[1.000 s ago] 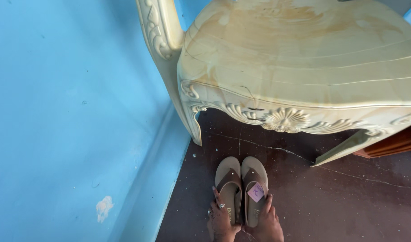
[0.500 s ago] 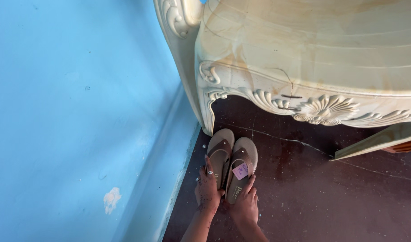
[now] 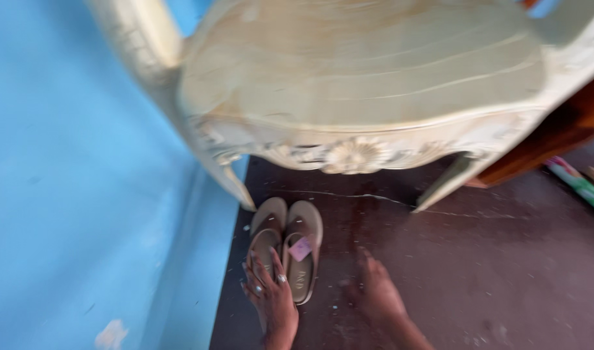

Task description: The person opens a shoe cabinet and removes several pairs of shoes and a shoebox, placing them on a nearby table. The person then moves plastic chairs to clear space and continues to remove more shoes from the cabinet, arranging them on the table.

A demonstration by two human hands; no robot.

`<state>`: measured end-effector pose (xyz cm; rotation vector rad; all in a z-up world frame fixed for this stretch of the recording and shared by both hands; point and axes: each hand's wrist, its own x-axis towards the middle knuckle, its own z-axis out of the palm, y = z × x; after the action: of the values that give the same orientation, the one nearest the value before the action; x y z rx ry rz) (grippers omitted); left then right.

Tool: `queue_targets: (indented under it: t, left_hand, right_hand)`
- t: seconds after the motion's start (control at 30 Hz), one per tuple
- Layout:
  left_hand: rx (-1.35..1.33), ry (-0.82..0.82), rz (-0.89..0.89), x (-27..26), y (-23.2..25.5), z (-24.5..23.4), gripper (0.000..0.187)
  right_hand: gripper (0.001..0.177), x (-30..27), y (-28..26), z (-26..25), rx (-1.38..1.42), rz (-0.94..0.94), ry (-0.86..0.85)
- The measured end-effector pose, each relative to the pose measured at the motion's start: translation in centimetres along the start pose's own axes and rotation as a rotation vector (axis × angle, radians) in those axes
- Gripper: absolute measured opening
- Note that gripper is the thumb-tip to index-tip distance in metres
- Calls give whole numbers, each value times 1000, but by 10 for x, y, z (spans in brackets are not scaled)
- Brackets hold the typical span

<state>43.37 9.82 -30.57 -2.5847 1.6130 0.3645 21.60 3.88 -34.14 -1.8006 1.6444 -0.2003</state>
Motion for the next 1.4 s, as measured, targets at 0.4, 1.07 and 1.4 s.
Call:
queue_targets:
  t: [0.4, 1.07, 1.4]
  left_hand:
    - [13, -239, 772, -49, 247, 50, 107]
    - [-31, -124, 1024, -61, 625, 75, 96]
    - [101, -204, 851, -25, 635, 69, 94]
  right_hand:
    - [142, -128, 546, -288, -327, 851, 750]
    - [95, -22, 497, -383, -663, 364, 350]
    - [104, 183, 479, -387, -616, 423, 394]
